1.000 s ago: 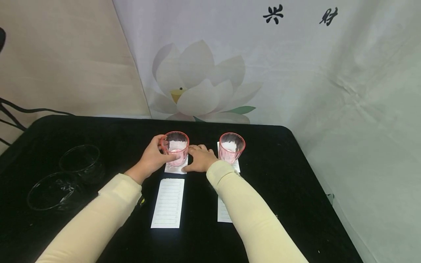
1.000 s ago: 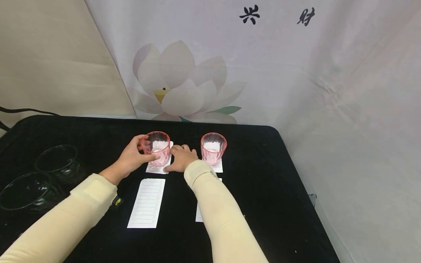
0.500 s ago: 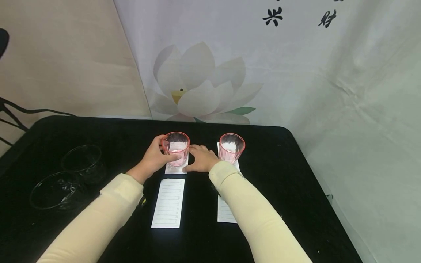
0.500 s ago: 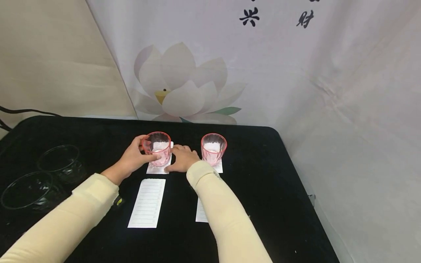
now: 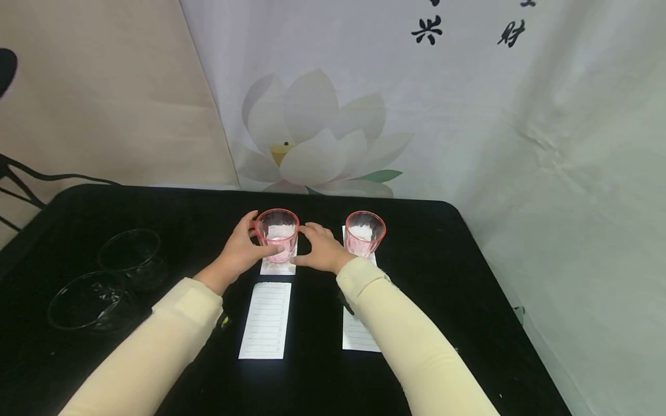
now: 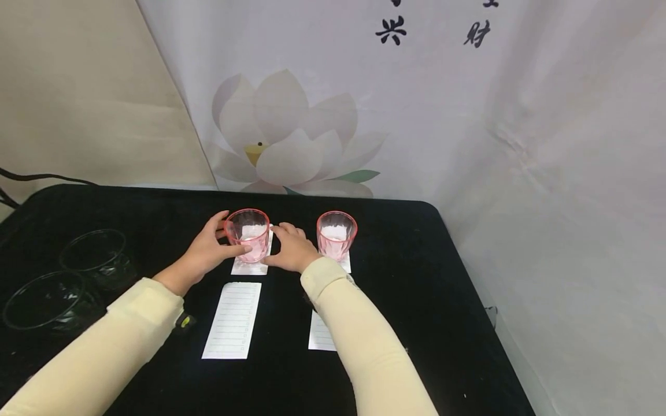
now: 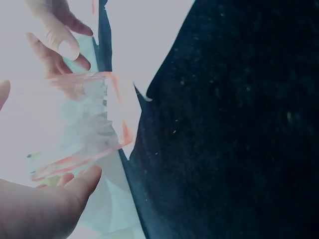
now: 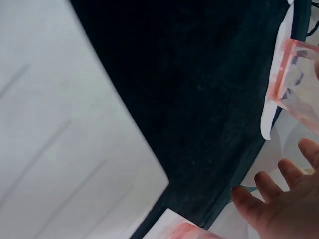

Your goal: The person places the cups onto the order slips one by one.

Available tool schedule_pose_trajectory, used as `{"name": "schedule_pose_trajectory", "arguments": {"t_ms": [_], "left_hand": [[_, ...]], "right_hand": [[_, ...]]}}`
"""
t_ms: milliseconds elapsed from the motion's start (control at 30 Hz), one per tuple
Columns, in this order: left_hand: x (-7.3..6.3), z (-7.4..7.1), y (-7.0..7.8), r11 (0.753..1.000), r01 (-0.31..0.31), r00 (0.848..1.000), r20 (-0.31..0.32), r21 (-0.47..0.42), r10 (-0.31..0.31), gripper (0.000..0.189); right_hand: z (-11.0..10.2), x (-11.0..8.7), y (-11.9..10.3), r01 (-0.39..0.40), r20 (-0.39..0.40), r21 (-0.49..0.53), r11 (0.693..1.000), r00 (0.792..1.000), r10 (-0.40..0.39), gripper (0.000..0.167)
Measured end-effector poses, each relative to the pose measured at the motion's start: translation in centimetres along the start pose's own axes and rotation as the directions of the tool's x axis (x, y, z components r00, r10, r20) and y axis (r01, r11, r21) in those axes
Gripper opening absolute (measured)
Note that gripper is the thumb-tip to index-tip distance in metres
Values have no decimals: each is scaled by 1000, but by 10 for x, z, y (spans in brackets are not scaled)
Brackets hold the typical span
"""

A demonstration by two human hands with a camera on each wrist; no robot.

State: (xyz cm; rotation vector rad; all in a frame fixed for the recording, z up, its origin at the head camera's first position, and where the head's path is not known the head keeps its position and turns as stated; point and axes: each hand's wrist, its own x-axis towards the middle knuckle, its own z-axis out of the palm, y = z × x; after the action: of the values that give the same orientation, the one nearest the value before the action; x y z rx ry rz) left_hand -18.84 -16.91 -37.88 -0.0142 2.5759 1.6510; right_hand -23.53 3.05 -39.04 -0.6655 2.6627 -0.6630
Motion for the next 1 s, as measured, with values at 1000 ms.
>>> {"name": "schedule_pose_trajectory", "arguments": {"t_ms": [1000], "left_hand": [[-66,-36,13,997,-51,992,-121,-63,43,99]], "right_hand": [[-16,-39,-11,120,-146,126,985,984,-101,84]]}}
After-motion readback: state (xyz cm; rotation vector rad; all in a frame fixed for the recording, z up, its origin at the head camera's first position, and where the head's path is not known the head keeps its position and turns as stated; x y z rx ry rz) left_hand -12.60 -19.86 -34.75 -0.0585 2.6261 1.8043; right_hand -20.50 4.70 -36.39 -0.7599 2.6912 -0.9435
